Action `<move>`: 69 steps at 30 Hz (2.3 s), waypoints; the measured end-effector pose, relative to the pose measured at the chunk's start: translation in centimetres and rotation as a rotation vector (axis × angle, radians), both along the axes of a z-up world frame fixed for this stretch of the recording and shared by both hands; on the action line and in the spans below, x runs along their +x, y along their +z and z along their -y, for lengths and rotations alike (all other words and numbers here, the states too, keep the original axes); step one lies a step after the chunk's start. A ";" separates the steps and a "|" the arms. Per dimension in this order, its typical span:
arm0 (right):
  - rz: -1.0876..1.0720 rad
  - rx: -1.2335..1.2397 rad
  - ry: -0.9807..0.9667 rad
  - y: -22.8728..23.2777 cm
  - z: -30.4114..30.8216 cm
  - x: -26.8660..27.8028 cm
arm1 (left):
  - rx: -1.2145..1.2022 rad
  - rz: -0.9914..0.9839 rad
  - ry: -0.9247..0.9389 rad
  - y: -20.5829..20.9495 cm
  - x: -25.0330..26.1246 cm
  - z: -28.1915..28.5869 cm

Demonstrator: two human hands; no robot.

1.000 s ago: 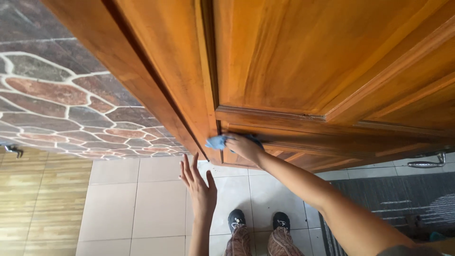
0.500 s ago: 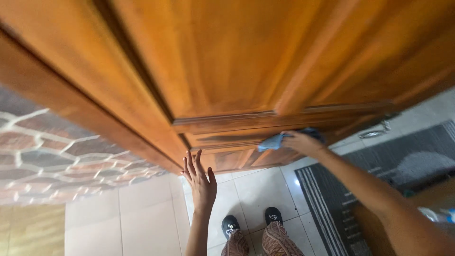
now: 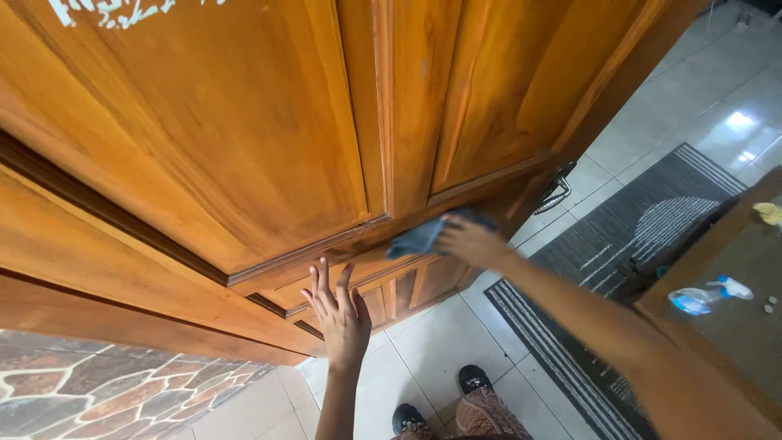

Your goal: Wipe a wooden door with a cleaning cloth.

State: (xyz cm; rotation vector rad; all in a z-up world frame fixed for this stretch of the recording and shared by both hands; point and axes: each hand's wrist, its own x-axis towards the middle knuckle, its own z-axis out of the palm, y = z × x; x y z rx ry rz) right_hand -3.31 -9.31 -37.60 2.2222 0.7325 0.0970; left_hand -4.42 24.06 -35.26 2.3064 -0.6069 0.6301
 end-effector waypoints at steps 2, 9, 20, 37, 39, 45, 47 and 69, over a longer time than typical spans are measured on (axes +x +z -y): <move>-0.089 0.139 -0.017 -1.5 -3.7 0.8 | 0.026 0.026 0.014 1.6 0.6 -0.1; -0.074 0.684 0.167 -6.3 -14.2 4.4 | 0.146 0.059 0.063 3.9 2.0 -1.7; -0.044 0.517 -0.308 -3.6 -0.3 -0.9 | 0.313 0.142 0.164 2.0 3.9 -2.9; 0.555 1.712 -1.067 -23.9 -4.4 4.4 | 0.267 0.417 0.250 -3.3 7.1 -2.9; 0.447 2.502 -1.083 -19.8 -10.5 6.6 | 0.271 0.416 0.261 -3.4 7.1 -2.9; 0.175 2.530 -1.049 -23.1 -23.2 7.5 | 0.288 0.396 0.292 -2.5 6.5 -2.8; 0.086 2.710 -0.982 -22.2 -24.1 7.5 | 0.279 0.404 0.289 -3.1 6.6 -2.8; 0.434 3.563 -0.473 -21.8 15.0 3.6 | 0.289 0.462 0.262 -2.8 7.0 -2.5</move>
